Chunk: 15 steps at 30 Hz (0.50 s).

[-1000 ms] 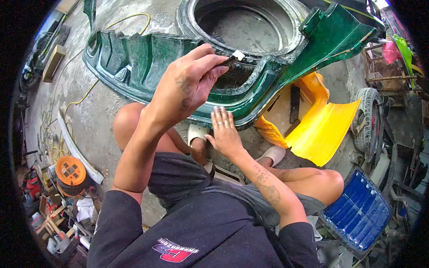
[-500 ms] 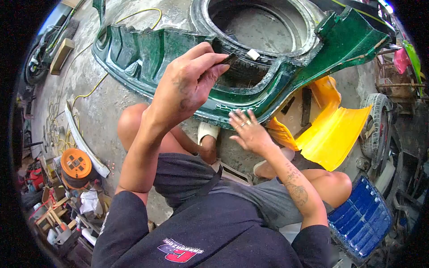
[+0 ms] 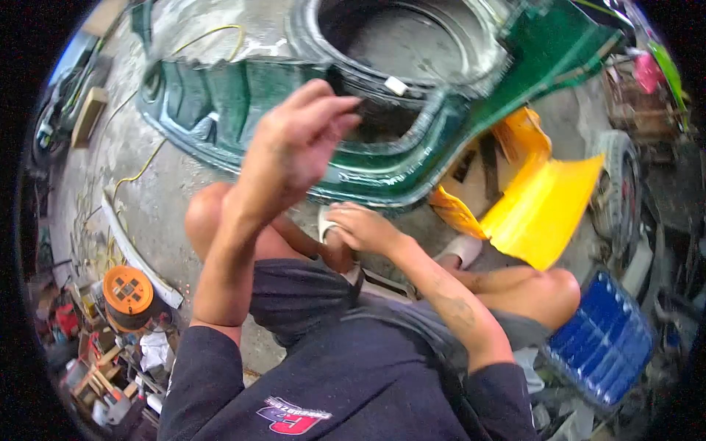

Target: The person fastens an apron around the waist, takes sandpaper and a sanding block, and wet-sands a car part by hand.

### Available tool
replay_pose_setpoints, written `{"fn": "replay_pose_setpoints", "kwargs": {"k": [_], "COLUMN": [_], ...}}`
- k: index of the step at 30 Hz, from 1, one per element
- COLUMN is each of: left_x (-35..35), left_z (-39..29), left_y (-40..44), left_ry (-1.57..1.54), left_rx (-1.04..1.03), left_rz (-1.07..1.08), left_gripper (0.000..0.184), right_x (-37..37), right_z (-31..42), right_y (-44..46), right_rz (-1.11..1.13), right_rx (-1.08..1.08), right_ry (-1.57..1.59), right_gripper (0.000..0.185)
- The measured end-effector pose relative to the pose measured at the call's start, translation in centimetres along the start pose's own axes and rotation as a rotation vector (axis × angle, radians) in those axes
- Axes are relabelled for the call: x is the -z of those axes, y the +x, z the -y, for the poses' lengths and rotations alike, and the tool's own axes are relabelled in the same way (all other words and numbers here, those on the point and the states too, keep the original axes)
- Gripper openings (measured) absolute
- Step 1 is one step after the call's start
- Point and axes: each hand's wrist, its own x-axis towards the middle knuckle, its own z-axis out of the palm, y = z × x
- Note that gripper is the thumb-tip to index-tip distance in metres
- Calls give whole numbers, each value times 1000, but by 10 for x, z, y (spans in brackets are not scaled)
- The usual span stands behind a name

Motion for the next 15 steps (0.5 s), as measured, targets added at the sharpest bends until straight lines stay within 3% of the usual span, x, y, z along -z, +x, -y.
{"fn": "replay_pose_setpoints", "kwargs": {"k": [2,3,4,5,7,9,10,12,14,15], "left_x": [-3,-2,-3,-4,-15,-32,-35,-49,-58,-62], "left_z": [3,6,4,-4,-5,-10,-15,-20,-27,-32], "left_y": [-4,-8,-9,-6,-8,-8,-6,-7,-4,-3], "left_ry": [-63,37,-34,-3,14,-19,-48,-77,-92,-102], "left_rx": [-40,-84,-28,21,-89,-89,-86,-175,-167,-167], "left_rz": [-4,94,121,219,203,236,283,166,231,150], "left_gripper": [22,32,34,31,31,24,19,15,16,18], "right_x": [36,55,76,88,112,132,147,158,168,174], "right_z": [14,20,29,25,6,-29,-46,-28,-60,-74], "right_y": [-10,-17,-22,-30,-42,-53,-61,-22,-9,-2], "right_rz": [-120,-140,-165,-233,-391,-519,-399,-642,-696,-694], "right_rx": [-94,-193,-300,-362,-369,-469,-556,-293,-500,-461], "right_ry": [-84,-25,-22,-126,-153,18,-216,-86,7,20], "right_gripper": [27,25,26,24,19,20,21,22,24,23]}}
